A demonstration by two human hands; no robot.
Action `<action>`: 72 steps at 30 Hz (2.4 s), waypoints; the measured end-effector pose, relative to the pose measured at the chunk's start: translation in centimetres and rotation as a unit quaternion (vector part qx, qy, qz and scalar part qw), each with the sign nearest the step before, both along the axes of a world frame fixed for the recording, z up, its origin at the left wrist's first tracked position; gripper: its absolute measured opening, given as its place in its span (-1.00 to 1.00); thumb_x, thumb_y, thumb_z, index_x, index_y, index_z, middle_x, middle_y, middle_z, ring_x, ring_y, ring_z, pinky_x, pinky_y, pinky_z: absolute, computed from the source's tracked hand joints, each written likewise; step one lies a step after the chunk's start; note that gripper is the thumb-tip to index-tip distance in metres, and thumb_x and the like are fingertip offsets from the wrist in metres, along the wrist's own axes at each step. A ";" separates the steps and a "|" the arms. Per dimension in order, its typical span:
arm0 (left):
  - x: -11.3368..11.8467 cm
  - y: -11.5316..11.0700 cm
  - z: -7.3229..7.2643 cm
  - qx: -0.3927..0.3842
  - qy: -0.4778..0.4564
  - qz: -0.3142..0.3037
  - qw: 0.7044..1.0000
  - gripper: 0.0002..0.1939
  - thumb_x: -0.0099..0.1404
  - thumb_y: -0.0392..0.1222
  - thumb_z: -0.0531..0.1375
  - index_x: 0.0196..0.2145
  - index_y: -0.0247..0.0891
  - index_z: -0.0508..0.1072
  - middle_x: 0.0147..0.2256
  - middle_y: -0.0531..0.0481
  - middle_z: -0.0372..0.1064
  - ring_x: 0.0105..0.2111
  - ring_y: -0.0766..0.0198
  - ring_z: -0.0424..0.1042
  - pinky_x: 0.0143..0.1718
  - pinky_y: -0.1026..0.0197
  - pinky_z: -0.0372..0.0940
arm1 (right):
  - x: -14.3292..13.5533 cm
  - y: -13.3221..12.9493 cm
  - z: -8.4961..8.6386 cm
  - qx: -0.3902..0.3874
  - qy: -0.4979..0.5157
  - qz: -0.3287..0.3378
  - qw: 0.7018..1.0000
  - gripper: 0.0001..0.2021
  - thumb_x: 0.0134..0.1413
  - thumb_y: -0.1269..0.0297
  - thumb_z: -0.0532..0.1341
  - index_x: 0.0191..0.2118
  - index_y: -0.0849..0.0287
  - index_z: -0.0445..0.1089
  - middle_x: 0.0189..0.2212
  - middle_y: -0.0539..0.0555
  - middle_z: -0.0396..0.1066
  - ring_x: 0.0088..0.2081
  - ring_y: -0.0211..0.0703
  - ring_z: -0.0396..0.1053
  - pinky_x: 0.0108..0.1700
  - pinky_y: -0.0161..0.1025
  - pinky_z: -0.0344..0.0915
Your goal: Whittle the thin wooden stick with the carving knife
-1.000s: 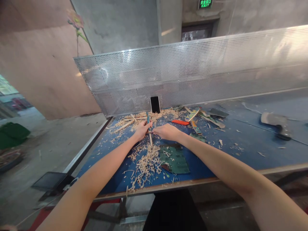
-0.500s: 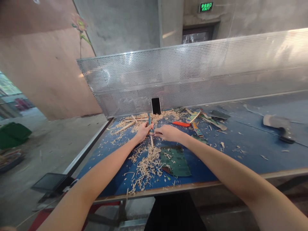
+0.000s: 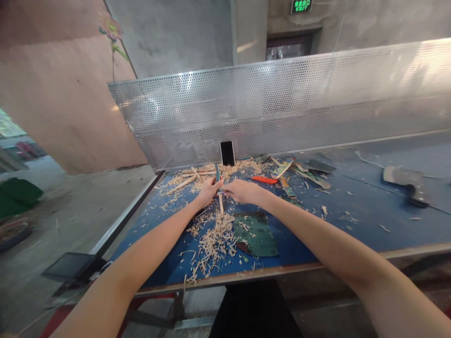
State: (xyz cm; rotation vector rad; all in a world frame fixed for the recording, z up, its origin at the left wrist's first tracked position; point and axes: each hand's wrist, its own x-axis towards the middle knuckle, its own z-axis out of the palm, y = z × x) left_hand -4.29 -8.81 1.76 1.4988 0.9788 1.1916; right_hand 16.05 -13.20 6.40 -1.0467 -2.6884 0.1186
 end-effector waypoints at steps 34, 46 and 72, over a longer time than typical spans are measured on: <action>-0.1 0.1 -0.5 0.004 -0.012 0.000 1.000 -0.69 0.30 -0.02 0.42 -0.22 -0.25 0.43 -0.46 0.10 0.37 -0.61 0.45 0.15 -0.58 0.33 0.07 | 0.3 -0.5 -1.3 0.004 0.035 0.007 0.999 -0.72 0.51 0.22 0.12 -0.12 0.12 0.60 -0.35 0.12 0.61 -0.39 -0.13 0.42 -0.29 -0.20 0.14; 0.0 0.4 -0.5 0.010 -0.020 0.006 1.000 -0.74 0.31 -0.08 0.40 -0.21 -0.24 0.43 -0.47 0.10 0.37 -0.58 0.41 0.20 -0.54 0.35 0.11 | 1.3 0.0 -2.7 0.091 0.078 0.018 0.993 -0.62 0.55 0.16 0.04 0.05 0.06 0.63 -0.06 0.16 0.67 -0.15 -0.04 0.57 -0.13 -0.17 0.31; 0.3 -0.6 0.2 0.029 -0.039 0.006 0.999 -0.73 0.31 -0.06 0.38 -0.23 -0.23 0.41 -0.49 0.12 0.35 -0.60 0.42 0.16 -0.58 0.33 0.07 | 0.5 -0.5 -2.2 0.061 0.038 -0.009 0.997 -0.67 0.53 0.18 0.06 -0.09 0.08 0.59 -0.23 0.14 0.65 -0.30 -0.08 0.49 -0.25 -0.18 0.16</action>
